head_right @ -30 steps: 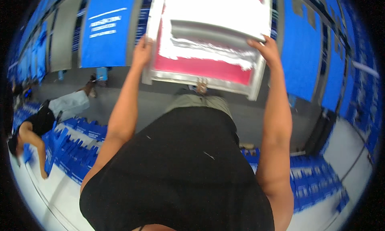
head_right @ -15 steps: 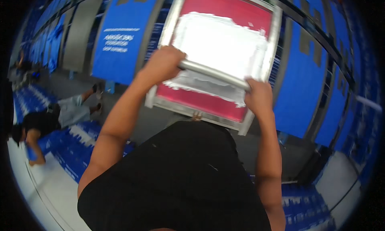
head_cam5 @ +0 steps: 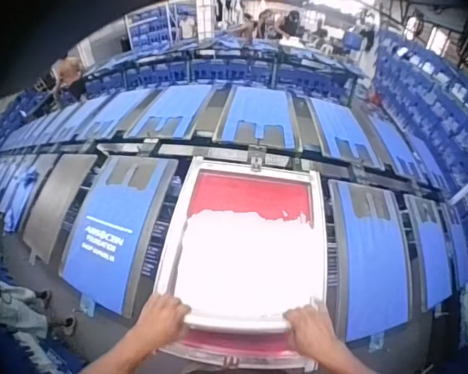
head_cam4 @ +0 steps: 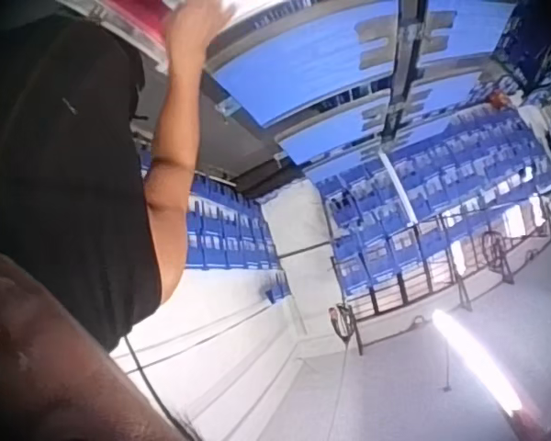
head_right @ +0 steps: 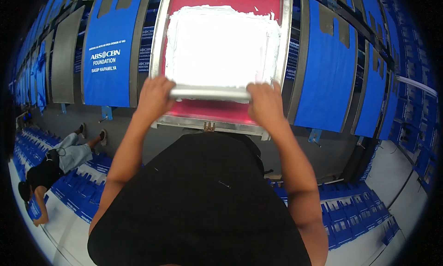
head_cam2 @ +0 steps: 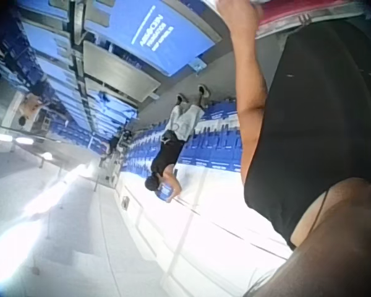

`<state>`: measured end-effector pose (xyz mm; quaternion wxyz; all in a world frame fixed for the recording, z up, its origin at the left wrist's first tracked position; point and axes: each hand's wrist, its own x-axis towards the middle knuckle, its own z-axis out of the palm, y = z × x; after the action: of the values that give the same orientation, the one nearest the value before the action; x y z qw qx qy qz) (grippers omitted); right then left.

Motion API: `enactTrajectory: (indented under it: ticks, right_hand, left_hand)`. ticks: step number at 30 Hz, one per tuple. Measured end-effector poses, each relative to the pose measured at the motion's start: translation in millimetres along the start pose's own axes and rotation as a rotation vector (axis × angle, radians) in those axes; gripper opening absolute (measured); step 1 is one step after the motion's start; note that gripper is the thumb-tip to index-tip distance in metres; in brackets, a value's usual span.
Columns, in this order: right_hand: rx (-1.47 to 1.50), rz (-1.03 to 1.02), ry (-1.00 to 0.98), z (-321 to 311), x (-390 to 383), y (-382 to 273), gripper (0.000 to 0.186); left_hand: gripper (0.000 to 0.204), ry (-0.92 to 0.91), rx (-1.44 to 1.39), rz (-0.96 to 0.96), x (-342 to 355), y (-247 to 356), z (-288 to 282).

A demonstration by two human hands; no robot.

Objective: The person uses a squeegee to spread white ink across a screen printing frame. They repeatedly pull the squeegee across the mesh to ensure even coverage of the ink over the printed logo area. The task involves consistent back-and-forth motions to maintain a uniform ink layer.

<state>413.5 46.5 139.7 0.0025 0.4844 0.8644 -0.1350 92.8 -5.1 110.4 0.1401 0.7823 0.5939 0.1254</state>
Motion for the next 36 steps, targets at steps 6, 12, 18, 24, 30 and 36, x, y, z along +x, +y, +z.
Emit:
enactTrajectory:
  ticks: [6, 12, 18, 24, 30, 36]
  right_hand:
    - [0.001, 0.166, -0.221, 11, -17, -19, 0.035]
    - [0.011, 0.088, 0.002, 40, -47, -27, 0.035]
    - [-0.126, 0.127, -0.027, 13, 87, 40, 0.046]
    - [-0.107, 0.085, 0.025, -26, 168, 77, 0.031]
    - [-0.009, 0.120, -0.165, 7, -14, -14, 0.040]
    - [-0.170, 0.116, -0.100, 20, 79, 41, 0.040]
  left_hand:
    - [0.023, -0.013, -0.145, -0.043, -19, 8, 24]
    - [0.029, 0.195, -0.147, 0.015, -50, 20, 41]
    - [0.017, 0.153, -0.071, -0.067, 91, -37, 31]
    - [0.028, 0.009, 0.008, -0.119, 175, -60, -3]
    - [0.034, 0.063, -0.120, -0.023, -21, -3, 32]
    - [0.027, 0.029, -0.071, -0.083, 82, -36, 30]
